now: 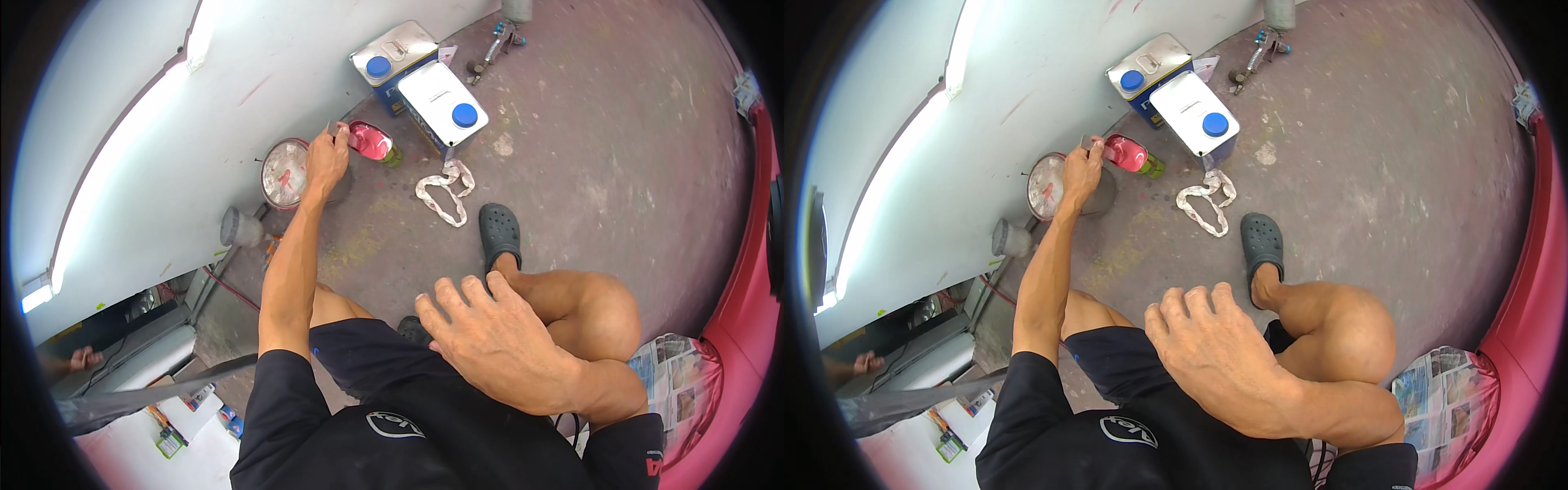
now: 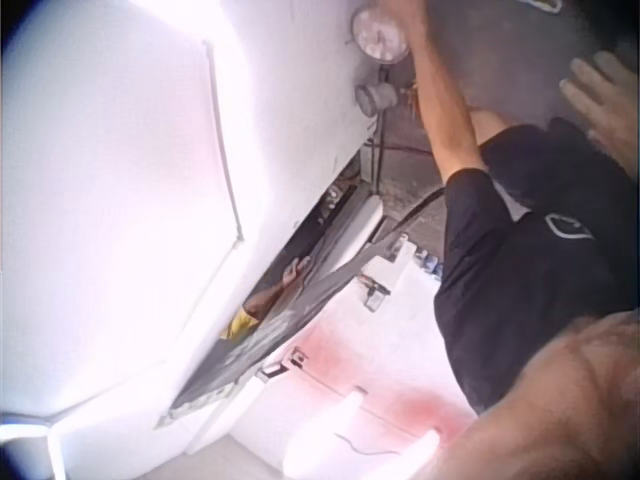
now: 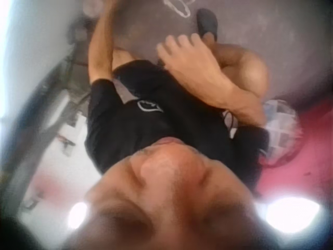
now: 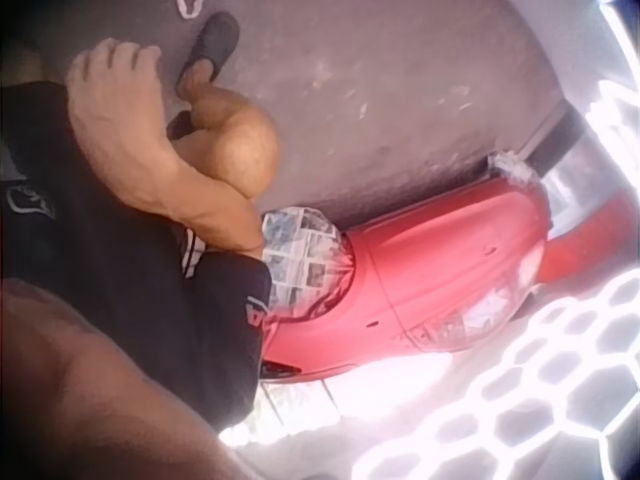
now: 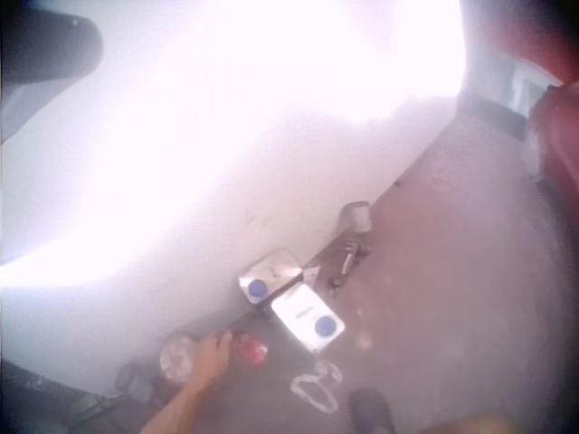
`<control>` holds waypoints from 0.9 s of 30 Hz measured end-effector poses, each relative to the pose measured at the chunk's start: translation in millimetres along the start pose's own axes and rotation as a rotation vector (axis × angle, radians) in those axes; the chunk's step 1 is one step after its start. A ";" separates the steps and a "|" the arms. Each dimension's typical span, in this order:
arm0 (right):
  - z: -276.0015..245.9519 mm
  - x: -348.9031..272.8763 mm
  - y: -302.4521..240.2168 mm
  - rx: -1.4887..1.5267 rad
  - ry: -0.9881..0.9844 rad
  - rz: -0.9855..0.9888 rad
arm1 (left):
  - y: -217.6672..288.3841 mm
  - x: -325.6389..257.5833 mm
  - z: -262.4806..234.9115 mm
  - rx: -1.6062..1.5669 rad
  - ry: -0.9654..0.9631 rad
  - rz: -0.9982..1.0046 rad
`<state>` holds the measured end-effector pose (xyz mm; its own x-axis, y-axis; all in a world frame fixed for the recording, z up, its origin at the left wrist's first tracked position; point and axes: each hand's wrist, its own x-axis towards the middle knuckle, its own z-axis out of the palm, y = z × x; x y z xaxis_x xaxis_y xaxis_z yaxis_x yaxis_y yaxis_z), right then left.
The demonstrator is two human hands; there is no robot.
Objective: The person sits on the floor and pours a liquid from a blue can into a small container of red paint. They stir the mixture with a stick, then pour the red paint through a paper funnel into a spray gun cup. Finally, they wipe the cup with a cloth.
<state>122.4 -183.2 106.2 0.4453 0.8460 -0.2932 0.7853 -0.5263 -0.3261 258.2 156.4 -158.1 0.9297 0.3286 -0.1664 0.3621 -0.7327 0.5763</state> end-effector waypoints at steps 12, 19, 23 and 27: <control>2.1 -1.8 0.5 -0.037 0.016 0.022 | 6.4 -15.6 18.2 -0.171 -0.001 0.094; 2.3 -1.7 -0.5 -0.054 -0.009 0.007 | -5.2 -5.2 7.1 -0.030 0.096 0.114; 3.1 -1.9 0.4 -0.055 0.006 0.009 | -4.2 -4.8 5.9 -0.004 0.095 0.109; 0.2 -0.7 0.0 -0.057 -0.005 0.012 | -2.6 -9.2 11.6 -0.032 0.058 0.092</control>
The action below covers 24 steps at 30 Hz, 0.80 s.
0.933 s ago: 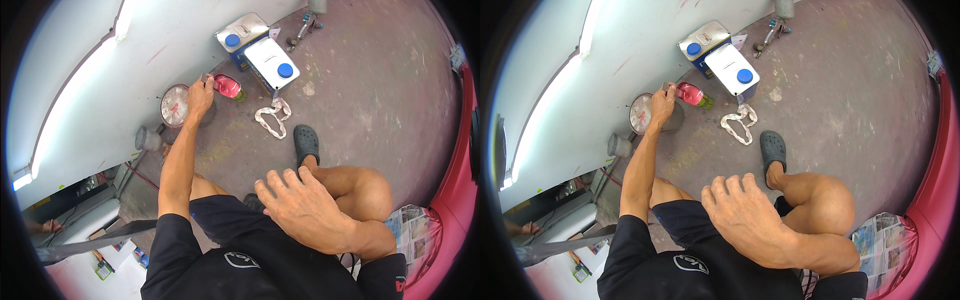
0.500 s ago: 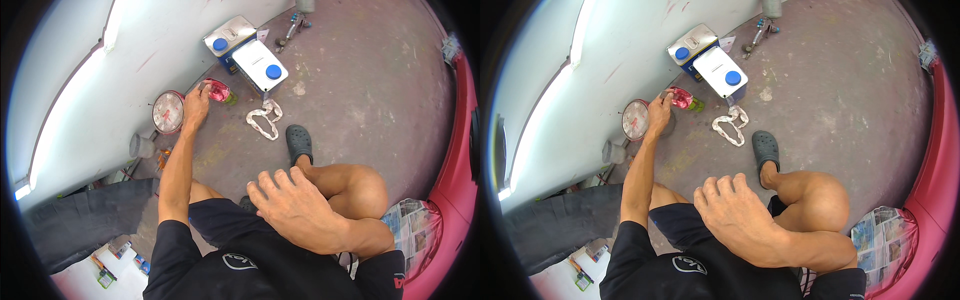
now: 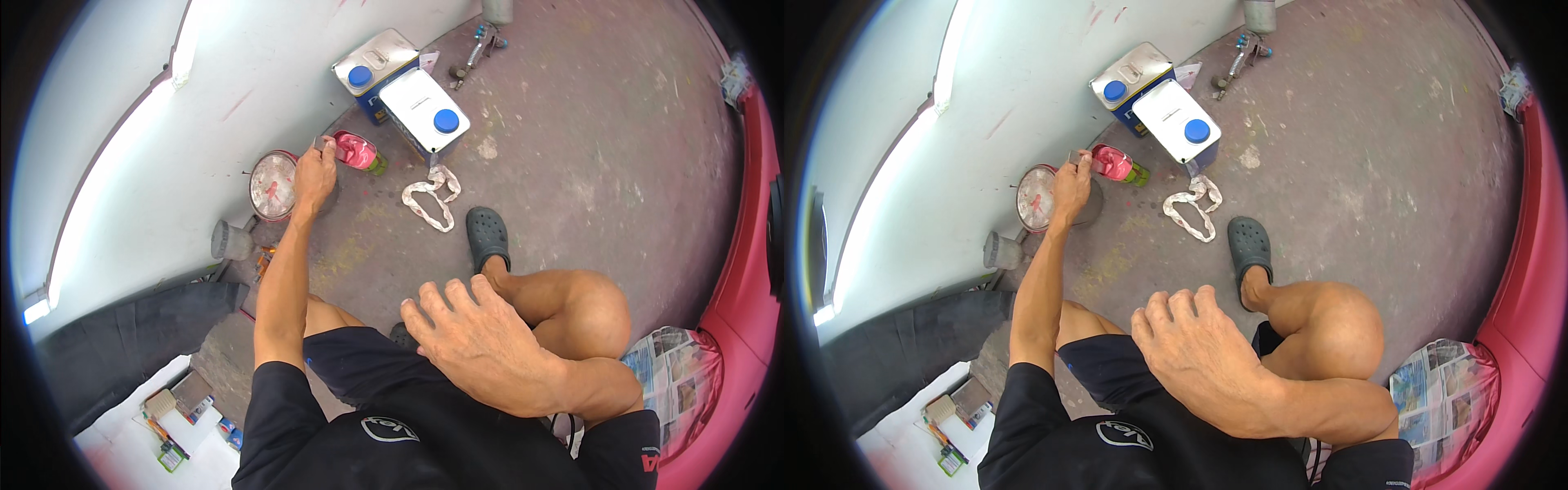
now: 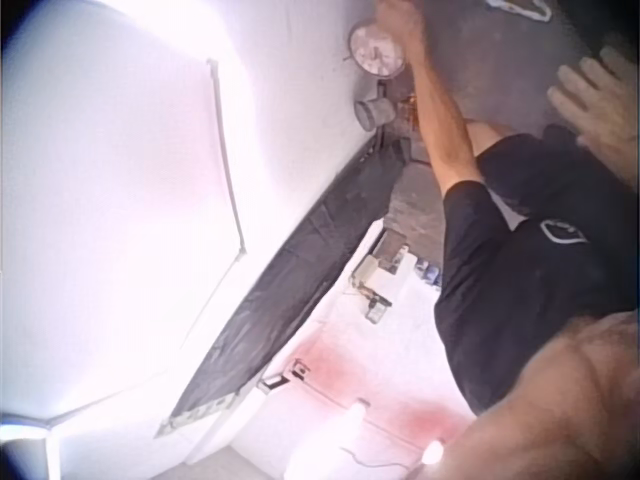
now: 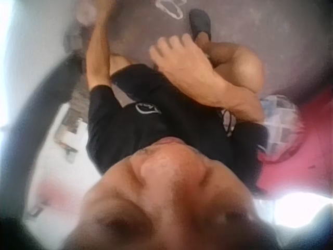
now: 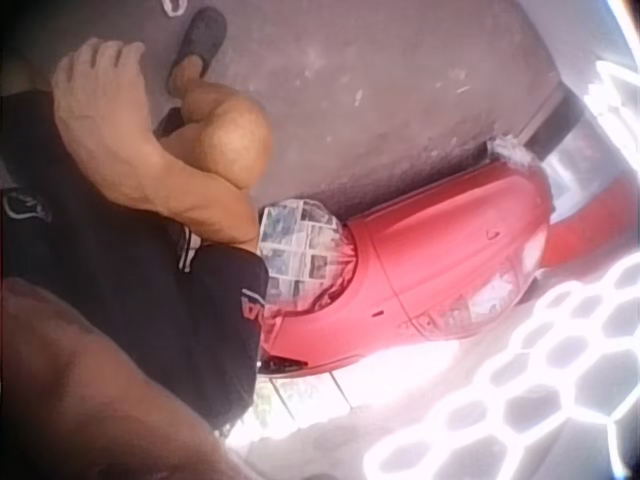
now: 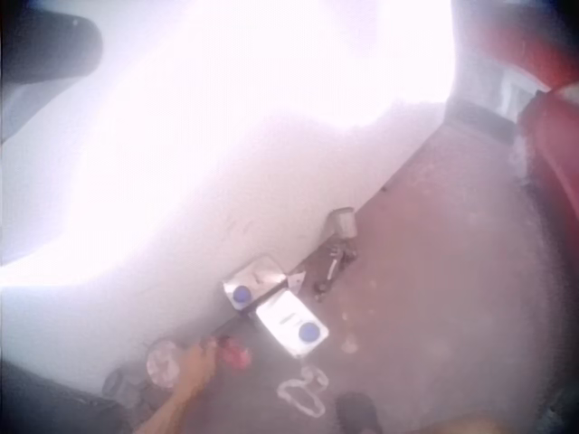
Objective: The person sits on the floor and pours a liquid from a blue can into a small container of red paint. They stir the mixture with a stick, then pour the red paint through a paper funnel into a spray gun cup. Finally, they wipe the cup with a cloth.
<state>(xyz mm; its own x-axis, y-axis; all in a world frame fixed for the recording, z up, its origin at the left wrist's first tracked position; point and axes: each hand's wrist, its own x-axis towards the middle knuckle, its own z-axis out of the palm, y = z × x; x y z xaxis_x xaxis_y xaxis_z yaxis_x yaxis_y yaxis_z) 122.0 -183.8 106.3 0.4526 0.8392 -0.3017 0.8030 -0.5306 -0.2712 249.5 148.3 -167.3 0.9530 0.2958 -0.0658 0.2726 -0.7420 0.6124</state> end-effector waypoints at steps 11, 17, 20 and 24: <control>0.8 4.1 -3.0 -0.011 -0.008 -0.001 | 1.2 -5.5 10.3 -0.138 -0.022 0.012; 4.2 2.2 -3.6 0.011 0.017 0.012 | 6.9 4.5 -4.1 0.013 0.039 0.051; 6.7 2.3 -2.7 0.031 0.081 -0.005 | 6.6 6.3 -7.4 0.058 0.056 0.036; 4.8 2.2 -3.2 0.032 0.084 -0.009 | 7.6 7.7 -4.7 0.033 0.021 0.009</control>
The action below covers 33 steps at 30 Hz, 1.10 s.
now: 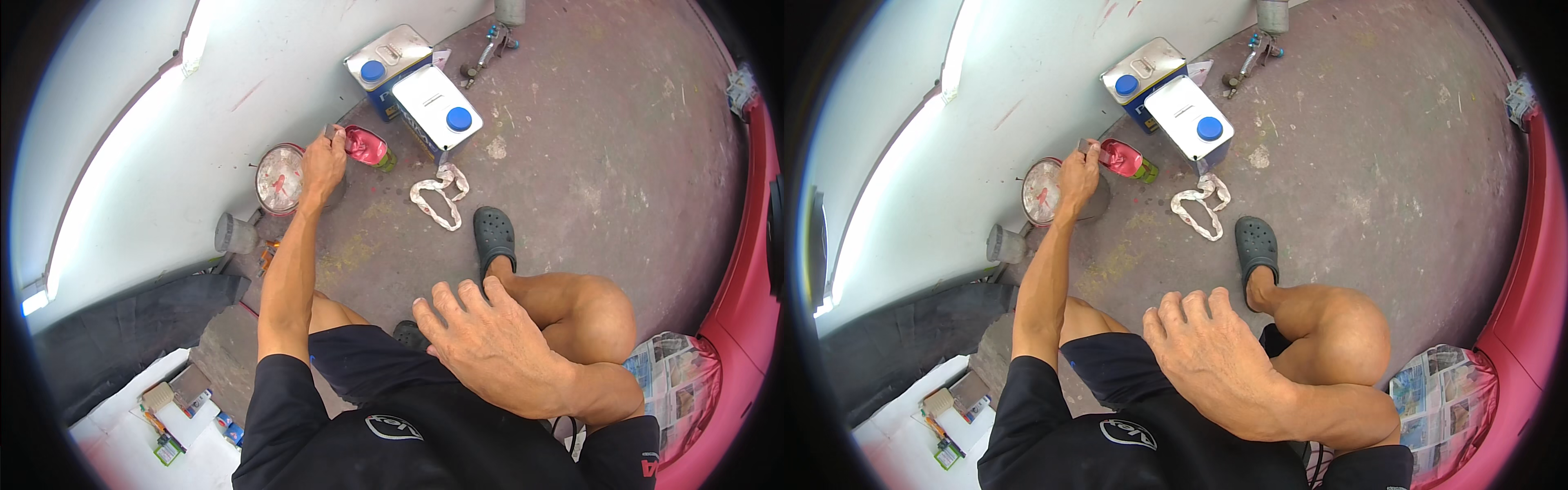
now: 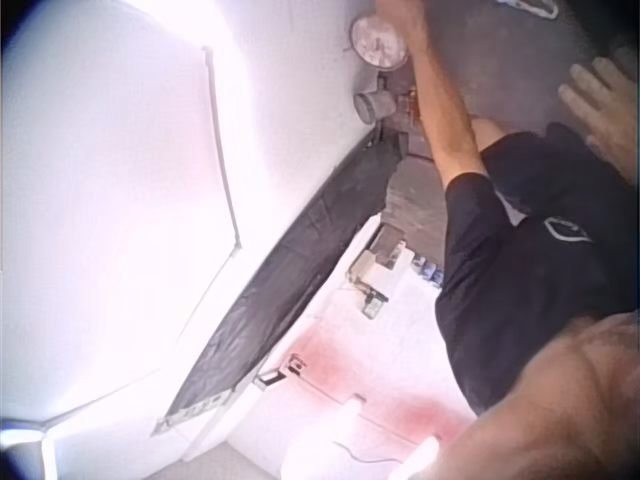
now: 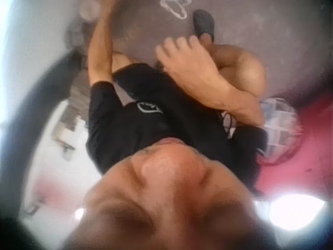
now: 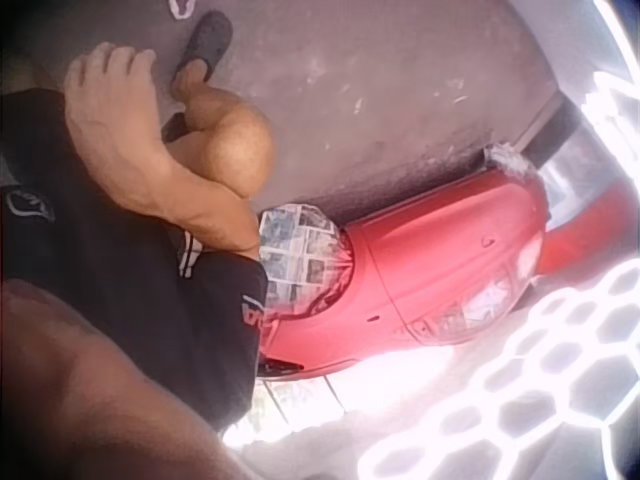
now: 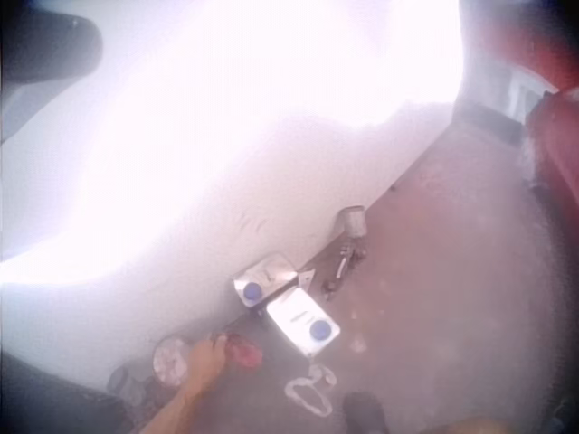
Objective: The person sits on the floor and pours a liquid from a blue can into a small container of red paint. They stir the mixture with a stick, then pour the red paint through a paper funnel into a spray gun cup. Finally, they wipe the cup with a cloth.
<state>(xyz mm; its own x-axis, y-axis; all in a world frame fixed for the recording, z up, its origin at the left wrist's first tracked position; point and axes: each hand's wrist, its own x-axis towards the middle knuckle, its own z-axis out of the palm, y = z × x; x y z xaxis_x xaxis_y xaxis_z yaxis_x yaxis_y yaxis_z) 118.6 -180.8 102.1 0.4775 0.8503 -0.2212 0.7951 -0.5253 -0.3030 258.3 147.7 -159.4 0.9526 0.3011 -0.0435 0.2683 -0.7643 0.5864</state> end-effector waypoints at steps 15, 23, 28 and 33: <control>-1.7 -0.2 -1.2 -0.010 -0.066 -0.009 | 15.1 -17.1 2.5 -0.094 -0.086 0.020; -6.1 -2.7 -0.1 -0.013 -0.114 -0.004 | -14.1 0.2 10.0 -0.037 0.113 -0.044; -4.8 -4.3 0.8 -0.038 -0.109 -0.016 | -43.3 13.5 -4.6 -0.364 0.116 -0.243; -5.5 -4.1 1.4 -0.039 -0.100 -0.013 | -17.1 8.7 -60.5 -0.510 0.185 -0.101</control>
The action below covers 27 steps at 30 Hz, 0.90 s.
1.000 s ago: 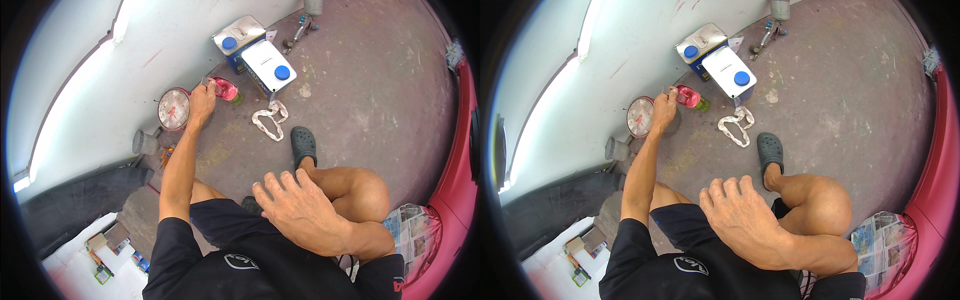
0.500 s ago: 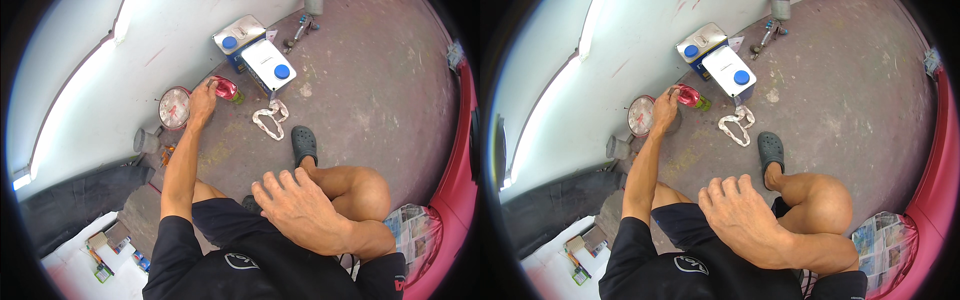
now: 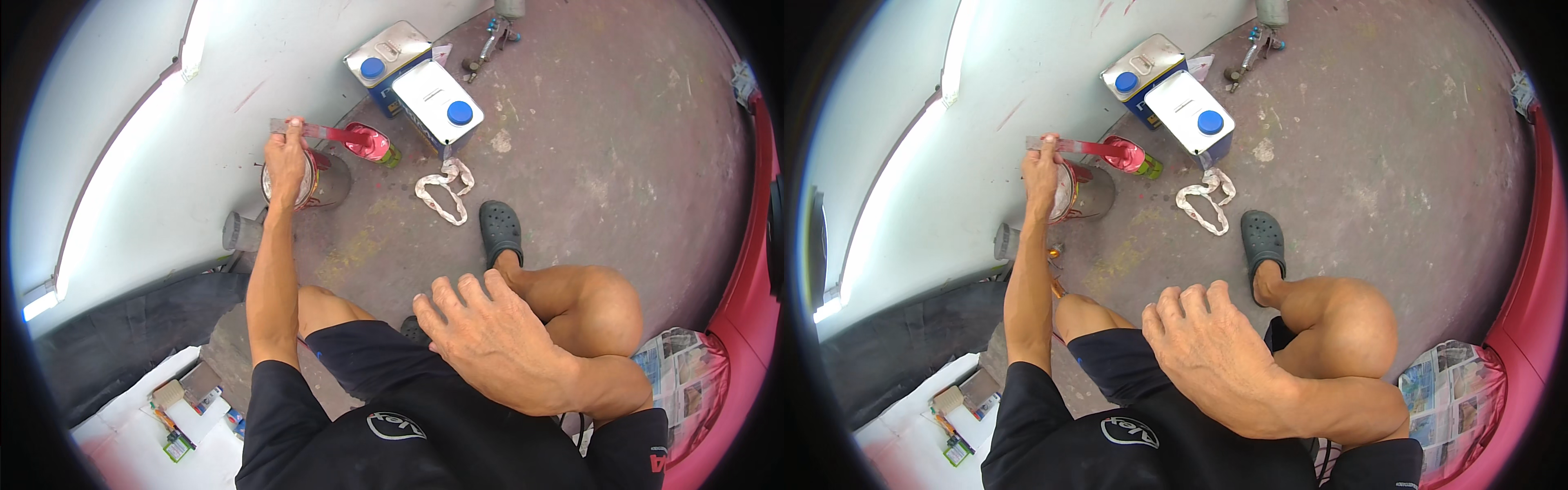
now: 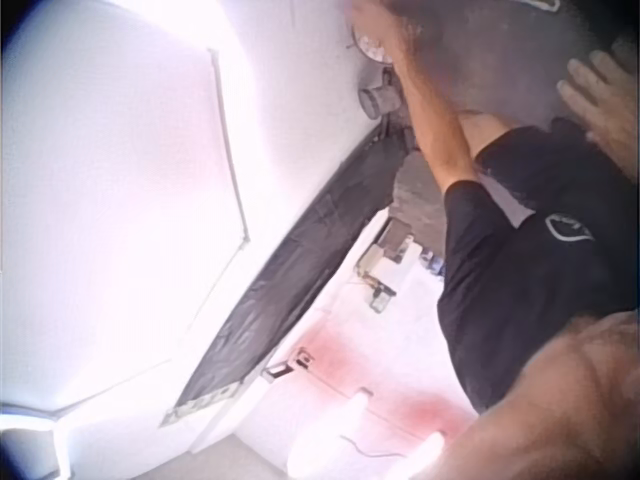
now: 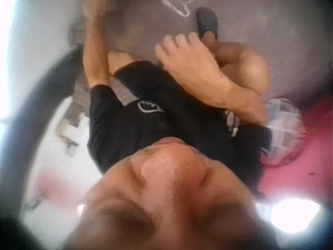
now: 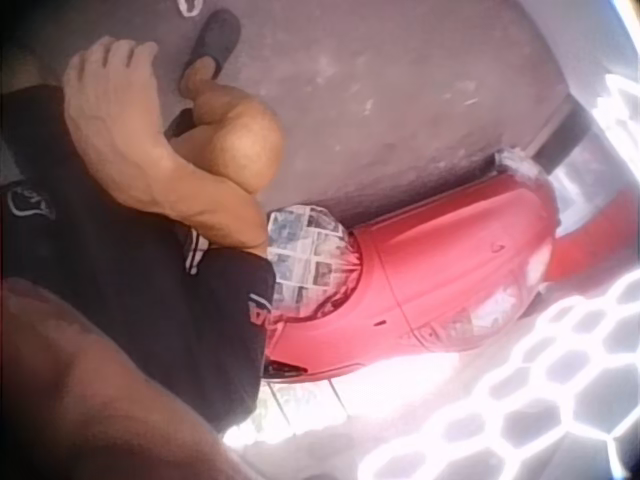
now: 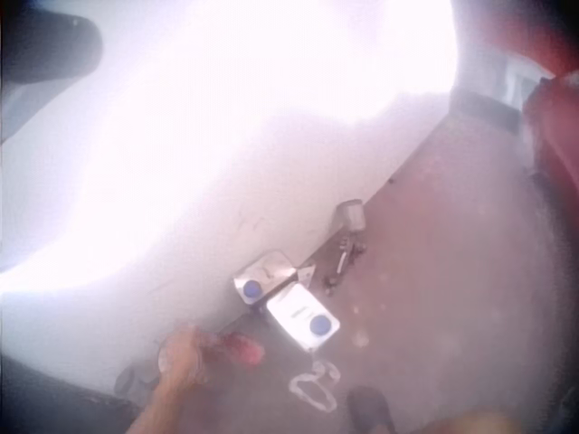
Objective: The person sits on the floor and pours a liquid from a blue can into a small container of red paint. They stir the mixture with a stick, then pour the red paint through a paper funnel into a spray gun cup. Finally, they wipe the cup with a cloth.
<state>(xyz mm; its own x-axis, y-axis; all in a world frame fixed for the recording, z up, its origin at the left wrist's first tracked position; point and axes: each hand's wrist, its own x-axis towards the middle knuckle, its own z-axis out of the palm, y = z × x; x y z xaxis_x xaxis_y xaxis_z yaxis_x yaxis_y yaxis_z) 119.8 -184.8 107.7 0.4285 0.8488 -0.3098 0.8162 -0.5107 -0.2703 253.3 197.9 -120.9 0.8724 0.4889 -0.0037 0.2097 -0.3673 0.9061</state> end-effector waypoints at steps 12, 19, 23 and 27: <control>-2.4 1.8 3.7 -0.004 -0.007 0.012 | 112.7 -24.9 -35.4 0.124 -0.025 0.190; -2.6 3.7 1.6 -0.023 -0.007 0.011 | 48.0 -27.0 14.8 0.124 -0.097 0.063; -2.7 3.8 1.8 -0.024 -0.025 0.007 | 2.9 -27.4 45.5 0.284 -0.184 0.009; 4.8 3.3 4.6 -0.019 0.070 -0.004 | -11.8 -34.7 65.3 0.301 -0.212 0.023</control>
<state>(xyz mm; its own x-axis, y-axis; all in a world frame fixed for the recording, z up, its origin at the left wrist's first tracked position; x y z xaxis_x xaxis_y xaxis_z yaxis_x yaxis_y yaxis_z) 123.1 -185.1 101.0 0.4504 0.8589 -0.2439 0.8252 -0.5047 -0.2537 249.4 133.6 -159.1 0.9438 0.3148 -0.1005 0.2819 -0.6080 0.7422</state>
